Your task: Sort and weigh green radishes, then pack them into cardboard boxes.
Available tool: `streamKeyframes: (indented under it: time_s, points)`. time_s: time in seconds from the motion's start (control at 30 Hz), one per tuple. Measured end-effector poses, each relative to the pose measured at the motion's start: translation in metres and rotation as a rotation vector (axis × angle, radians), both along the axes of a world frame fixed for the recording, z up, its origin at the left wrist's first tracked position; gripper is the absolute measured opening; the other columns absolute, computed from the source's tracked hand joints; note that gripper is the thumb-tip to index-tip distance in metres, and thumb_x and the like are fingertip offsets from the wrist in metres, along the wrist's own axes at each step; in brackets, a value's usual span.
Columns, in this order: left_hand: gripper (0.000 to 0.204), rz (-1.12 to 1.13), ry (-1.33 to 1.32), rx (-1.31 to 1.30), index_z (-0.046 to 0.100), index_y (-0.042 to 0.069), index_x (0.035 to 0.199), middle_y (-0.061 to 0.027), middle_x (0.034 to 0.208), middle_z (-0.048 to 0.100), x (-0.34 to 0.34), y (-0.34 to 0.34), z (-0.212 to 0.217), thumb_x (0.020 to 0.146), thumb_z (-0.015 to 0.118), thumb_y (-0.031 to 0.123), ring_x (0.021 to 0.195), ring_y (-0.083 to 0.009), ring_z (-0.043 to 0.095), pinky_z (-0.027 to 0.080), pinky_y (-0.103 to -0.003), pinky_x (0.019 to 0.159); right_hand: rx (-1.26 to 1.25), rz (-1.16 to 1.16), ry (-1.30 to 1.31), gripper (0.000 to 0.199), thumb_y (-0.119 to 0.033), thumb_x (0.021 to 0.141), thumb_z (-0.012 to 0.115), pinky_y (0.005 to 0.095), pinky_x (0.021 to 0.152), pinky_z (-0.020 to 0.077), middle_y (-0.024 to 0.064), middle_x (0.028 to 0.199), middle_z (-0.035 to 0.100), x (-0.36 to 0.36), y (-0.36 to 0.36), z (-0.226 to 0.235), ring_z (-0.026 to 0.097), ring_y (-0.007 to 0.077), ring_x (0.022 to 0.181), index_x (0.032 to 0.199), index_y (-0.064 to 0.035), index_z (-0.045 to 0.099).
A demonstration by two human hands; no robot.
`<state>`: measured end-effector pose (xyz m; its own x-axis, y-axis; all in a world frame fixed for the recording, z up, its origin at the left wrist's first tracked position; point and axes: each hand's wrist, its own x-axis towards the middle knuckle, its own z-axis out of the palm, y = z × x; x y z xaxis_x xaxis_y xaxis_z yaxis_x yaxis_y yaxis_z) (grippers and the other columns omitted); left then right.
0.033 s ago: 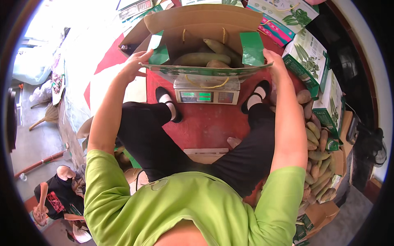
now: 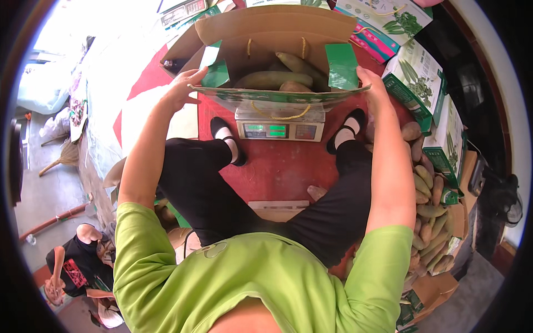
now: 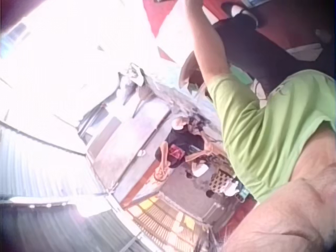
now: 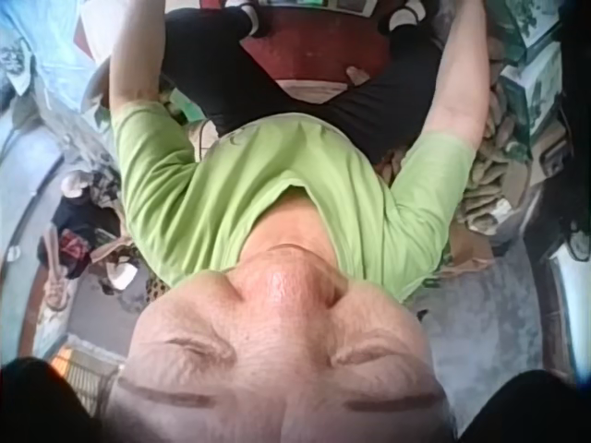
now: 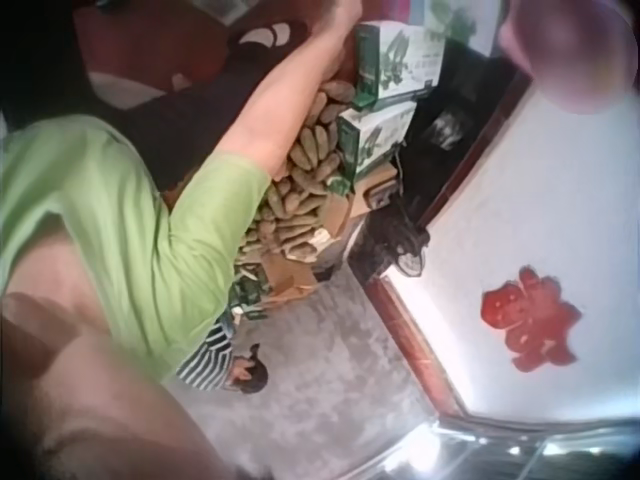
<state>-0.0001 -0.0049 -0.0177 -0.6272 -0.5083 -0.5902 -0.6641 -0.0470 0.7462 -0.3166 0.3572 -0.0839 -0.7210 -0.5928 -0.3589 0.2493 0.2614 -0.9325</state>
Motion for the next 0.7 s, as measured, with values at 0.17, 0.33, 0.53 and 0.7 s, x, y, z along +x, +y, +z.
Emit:
streamKeyframes:
  time_s: [0.17,0.33,0.53,0.7]
  points:
    - [0.066,0.059,0.094,0.047,0.05,0.003,0.129,-0.0133,0.115,0.058,0.0,0.001,-0.009,0.085,0.061,0.051,0.099,-0.0258,0.057,0.046,-0.045,0.086,0.028,-0.078,-0.062,0.038,-0.035,0.096,0.048,0.0296,0.081,0.0468,0.0043,0.102,0.067,0.008,-0.011,0.005,0.063,0.0156,0.089,0.113,-0.0042,0.061]
    - [0.061,0.09,0.073,-0.015,0.053,0.005,0.128,-0.0138,0.114,0.059,-0.003,0.002,0.002,0.085,0.063,0.048,0.109,-0.0274,0.055,0.046,-0.047,0.091,0.001,-0.15,-0.151,0.039,-0.033,0.096,0.05,0.0305,0.079,0.0475,0.0072,0.102,0.065,0.013,-0.021,0.013,0.061,0.0157,0.089,0.111,0.0014,0.059]
    - [0.065,-0.025,0.01,-0.016,0.054,0.004,0.127,-0.0157,0.125,0.054,0.002,-0.013,-0.017,0.084,0.062,0.053,0.117,-0.0294,0.05,0.044,-0.052,0.094,-0.052,-0.08,-0.168,0.037,-0.032,0.098,0.045,0.0299,0.075,0.0515,0.0077,0.101,0.066,0.006,-0.014,0.005,0.064,0.0167,0.087,0.113,-0.0017,0.059]
    - [0.058,0.008,0.16,0.032,0.055,0.003,0.125,-0.0098,0.109,0.058,0.002,-0.009,-0.016,0.087,0.062,0.046,0.102,-0.0196,0.057,0.051,-0.037,0.084,-0.003,-0.109,-0.16,0.039,-0.031,0.099,0.042,0.0324,0.078,0.0522,0.009,0.105,0.066,0.022,-0.019,0.022,0.065,0.0196,0.091,0.117,-0.0008,0.057]
